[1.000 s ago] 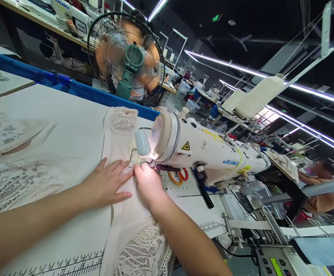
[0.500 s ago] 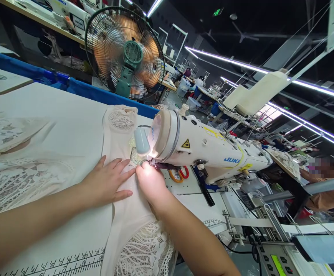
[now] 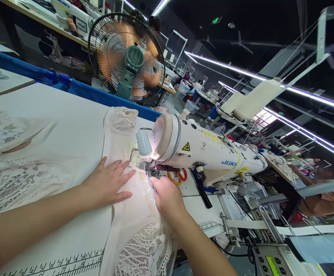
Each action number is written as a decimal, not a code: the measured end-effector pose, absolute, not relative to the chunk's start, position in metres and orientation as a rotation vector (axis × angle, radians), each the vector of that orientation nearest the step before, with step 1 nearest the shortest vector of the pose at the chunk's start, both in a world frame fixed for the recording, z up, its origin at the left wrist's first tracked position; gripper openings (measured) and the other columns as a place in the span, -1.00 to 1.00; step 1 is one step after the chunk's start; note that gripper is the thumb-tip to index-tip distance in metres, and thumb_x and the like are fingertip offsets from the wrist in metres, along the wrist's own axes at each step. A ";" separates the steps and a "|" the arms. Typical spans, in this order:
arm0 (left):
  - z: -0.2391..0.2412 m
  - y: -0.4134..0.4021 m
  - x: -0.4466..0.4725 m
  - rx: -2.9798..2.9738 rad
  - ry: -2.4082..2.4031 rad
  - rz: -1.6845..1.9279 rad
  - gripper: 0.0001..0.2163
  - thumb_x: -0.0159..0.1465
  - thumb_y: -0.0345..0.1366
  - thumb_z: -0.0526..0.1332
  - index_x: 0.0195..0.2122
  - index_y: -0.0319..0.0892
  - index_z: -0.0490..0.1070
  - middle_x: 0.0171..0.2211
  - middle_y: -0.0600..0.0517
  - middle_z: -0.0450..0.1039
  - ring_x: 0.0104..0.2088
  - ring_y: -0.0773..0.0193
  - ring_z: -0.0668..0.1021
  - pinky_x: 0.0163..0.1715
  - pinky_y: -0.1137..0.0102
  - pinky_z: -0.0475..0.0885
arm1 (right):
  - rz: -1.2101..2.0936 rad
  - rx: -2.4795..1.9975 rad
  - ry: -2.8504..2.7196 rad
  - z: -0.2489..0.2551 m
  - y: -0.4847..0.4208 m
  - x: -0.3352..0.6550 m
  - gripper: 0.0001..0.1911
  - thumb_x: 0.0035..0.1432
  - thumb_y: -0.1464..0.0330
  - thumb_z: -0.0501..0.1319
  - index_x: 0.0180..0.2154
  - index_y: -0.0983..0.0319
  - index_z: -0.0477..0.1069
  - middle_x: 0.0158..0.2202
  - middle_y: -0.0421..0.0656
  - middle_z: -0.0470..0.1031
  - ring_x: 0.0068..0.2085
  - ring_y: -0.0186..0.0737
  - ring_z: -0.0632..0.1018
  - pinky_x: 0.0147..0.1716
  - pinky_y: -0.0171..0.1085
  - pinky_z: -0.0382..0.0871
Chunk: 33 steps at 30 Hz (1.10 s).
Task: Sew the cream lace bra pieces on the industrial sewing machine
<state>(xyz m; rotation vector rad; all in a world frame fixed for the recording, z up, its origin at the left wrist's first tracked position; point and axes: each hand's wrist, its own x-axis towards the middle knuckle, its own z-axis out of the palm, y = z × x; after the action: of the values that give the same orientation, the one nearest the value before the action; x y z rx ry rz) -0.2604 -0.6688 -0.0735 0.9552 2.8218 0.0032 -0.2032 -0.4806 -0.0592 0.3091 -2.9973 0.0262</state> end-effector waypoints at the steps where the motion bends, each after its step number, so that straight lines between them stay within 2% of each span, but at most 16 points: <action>1: -0.072 -0.669 -0.260 0.954 2.817 0.000 -0.40 0.27 0.03 0.08 0.27 -0.15 0.14 0.32 -0.26 -0.03 0.28 -0.19 0.11 0.17 -0.25 -0.09 | 0.100 0.297 -2.983 -0.060 -0.475 -0.201 -0.69 0.17 0.44 0.01 -0.19 0.24 0.50 -0.48 -0.14 0.35 -0.44 -0.25 0.40 -0.51 -0.36 0.16; 5: -0.069 -0.671 -0.260 0.964 2.782 -0.011 -0.39 0.27 0.01 0.11 0.28 -0.17 0.12 0.33 -0.28 -0.10 0.30 -0.18 0.09 0.17 -0.26 -0.11 | 0.300 0.262 -2.951 -0.065 -0.462 -0.198 -0.62 0.19 0.42 -0.02 -0.07 0.25 0.49 -0.41 -0.08 0.45 -0.36 -0.19 0.47 -0.42 -0.32 0.30; 10: -0.075 -0.676 -0.262 1.066 2.782 0.103 -0.41 0.24 -0.03 0.17 0.24 -0.18 0.19 0.33 -0.22 -0.11 0.31 -0.16 0.06 0.19 -0.25 -0.20 | 0.470 0.217 -2.905 -0.068 -0.458 -0.200 -0.62 0.20 0.40 -0.01 -0.07 0.23 0.50 -0.34 -0.08 0.51 -0.32 -0.20 0.49 -0.36 -0.30 0.35; 15: -0.077 -0.676 -0.266 1.130 2.725 0.071 -0.36 0.25 -0.02 0.16 0.27 -0.29 0.14 0.32 -0.28 -0.05 0.31 -0.11 0.08 0.24 -0.09 -0.09 | 0.242 0.363 -2.966 -0.071 -0.482 -0.221 -0.63 0.16 0.42 0.05 -0.05 0.19 0.49 -0.39 -0.11 0.47 -0.37 -0.20 0.45 -0.46 -0.32 0.24; 18: -0.076 -0.675 -0.267 1.124 2.721 0.087 -0.35 0.24 -0.02 0.16 0.27 -0.27 0.12 0.31 -0.28 -0.05 0.30 -0.15 0.08 0.23 -0.12 -0.07 | 0.147 0.376 -3.010 -0.075 -0.498 -0.237 -0.62 0.13 0.45 0.07 -0.03 0.18 0.46 -0.32 -0.11 0.48 -0.36 -0.21 0.44 -0.47 -0.33 0.20; 23: -0.081 -0.676 -0.269 1.128 2.724 0.149 -0.33 0.22 -0.01 0.19 0.28 -0.24 0.12 0.31 -0.28 -0.03 0.30 -0.19 0.08 0.22 -0.15 -0.07 | 0.081 0.392 -2.985 -0.084 -0.506 -0.249 -0.61 0.14 0.46 0.06 0.00 0.18 0.42 -0.33 -0.13 0.47 -0.37 -0.22 0.42 -0.50 -0.33 0.18; 29: -0.078 -0.677 -0.268 1.106 2.718 0.106 -0.32 0.22 0.00 0.18 0.29 -0.25 0.09 0.31 -0.29 -0.05 0.30 -0.19 0.08 0.22 -0.15 -0.08 | 0.012 0.391 -3.012 -0.084 -0.507 -0.250 -0.66 0.13 0.50 0.05 -0.09 0.21 0.45 -0.35 -0.13 0.45 -0.42 -0.25 0.38 -0.53 -0.33 0.13; 33: -0.072 -0.676 -0.267 1.105 2.699 0.007 -0.34 0.26 0.03 0.12 0.29 -0.23 0.08 0.33 -0.27 -0.11 0.31 -0.16 0.06 0.22 -0.15 -0.09 | -0.069 0.377 -3.039 -0.073 -0.508 -0.242 -0.77 0.08 0.52 0.09 -0.25 0.24 0.47 -0.42 -0.15 0.39 -0.48 -0.29 0.34 -0.58 -0.32 0.03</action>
<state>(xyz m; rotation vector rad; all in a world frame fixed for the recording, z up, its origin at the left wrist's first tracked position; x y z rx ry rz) -0.2670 -0.6761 -0.0723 1.1046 2.6991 0.0073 -0.2418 -0.5081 -0.0732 0.3770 -3.0387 -0.0686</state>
